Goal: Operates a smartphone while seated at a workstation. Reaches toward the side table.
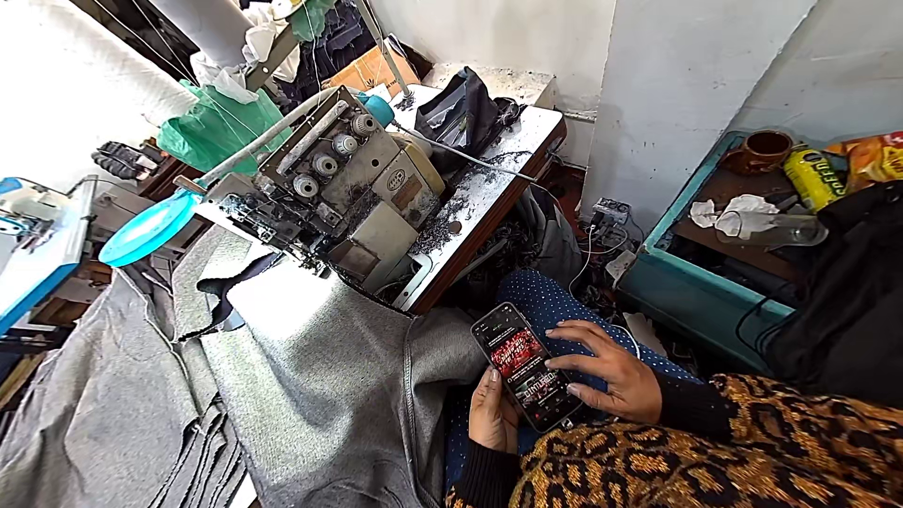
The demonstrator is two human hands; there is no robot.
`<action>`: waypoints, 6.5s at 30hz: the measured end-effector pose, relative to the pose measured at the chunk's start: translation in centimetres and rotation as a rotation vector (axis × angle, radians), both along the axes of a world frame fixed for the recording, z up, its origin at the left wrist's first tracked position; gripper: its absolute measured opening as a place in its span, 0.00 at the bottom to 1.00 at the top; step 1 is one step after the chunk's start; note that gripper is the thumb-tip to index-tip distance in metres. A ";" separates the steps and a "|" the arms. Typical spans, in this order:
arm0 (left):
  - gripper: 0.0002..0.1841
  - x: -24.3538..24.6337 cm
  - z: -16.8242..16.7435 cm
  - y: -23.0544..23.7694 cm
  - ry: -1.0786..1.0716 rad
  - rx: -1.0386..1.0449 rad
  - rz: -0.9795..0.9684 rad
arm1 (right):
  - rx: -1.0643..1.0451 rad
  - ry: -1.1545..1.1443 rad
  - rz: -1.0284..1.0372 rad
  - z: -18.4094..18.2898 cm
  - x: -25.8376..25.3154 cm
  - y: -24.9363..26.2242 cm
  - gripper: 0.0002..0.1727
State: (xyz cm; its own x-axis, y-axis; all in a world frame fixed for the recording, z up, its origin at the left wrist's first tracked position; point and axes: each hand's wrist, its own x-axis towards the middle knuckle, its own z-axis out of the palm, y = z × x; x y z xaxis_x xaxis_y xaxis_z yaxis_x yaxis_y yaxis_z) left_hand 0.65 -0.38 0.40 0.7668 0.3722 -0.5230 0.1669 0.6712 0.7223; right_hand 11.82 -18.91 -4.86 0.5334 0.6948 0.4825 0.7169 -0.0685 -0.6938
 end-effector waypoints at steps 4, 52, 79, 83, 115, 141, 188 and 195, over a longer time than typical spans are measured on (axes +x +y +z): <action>0.20 0.0 0.0 0.0 0.001 0.005 -0.001 | -0.009 -0.003 0.000 0.0 0.0 0.0 0.22; 0.20 -0.1 -0.3 0.1 -0.004 0.016 -0.007 | -0.096 0.001 -0.021 0.0 -0.1 0.1 0.27; 0.20 0.0 -0.1 0.1 -0.007 0.009 -0.012 | -0.042 -0.020 -0.011 0.2 0.0 0.1 0.25; 0.20 0.0 0.0 0.1 -0.006 0.010 -0.014 | -0.041 -0.015 -0.008 0.3 0.0 0.1 0.25; 0.20 0.0 0.0 0.1 0.002 0.010 -0.011 | -0.012 -0.023 0.004 0.0 0.1 0.2 0.22; 0.20 0.0 -0.2 0.1 -0.007 -0.003 -0.009 | -0.030 -0.011 -0.025 0.1 0.0 0.1 0.24; 0.20 0.0 0.1 0.1 0.003 0.022 -0.019 | -0.064 -0.019 -0.041 0.1 -0.1 0.2 0.25; 0.20 0.1 0.2 0.0 0.011 0.037 -0.014 | -0.054 -0.030 -0.051 0.1 -0.1 0.2 0.26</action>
State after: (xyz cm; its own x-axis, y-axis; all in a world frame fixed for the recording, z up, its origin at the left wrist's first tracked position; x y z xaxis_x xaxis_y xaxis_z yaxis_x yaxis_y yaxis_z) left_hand 0.77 -0.37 0.61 0.7661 0.3809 -0.5177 0.1845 0.6413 0.7448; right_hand 11.77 -18.72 -4.76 0.5546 0.6923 0.4616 0.7320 -0.1420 -0.6664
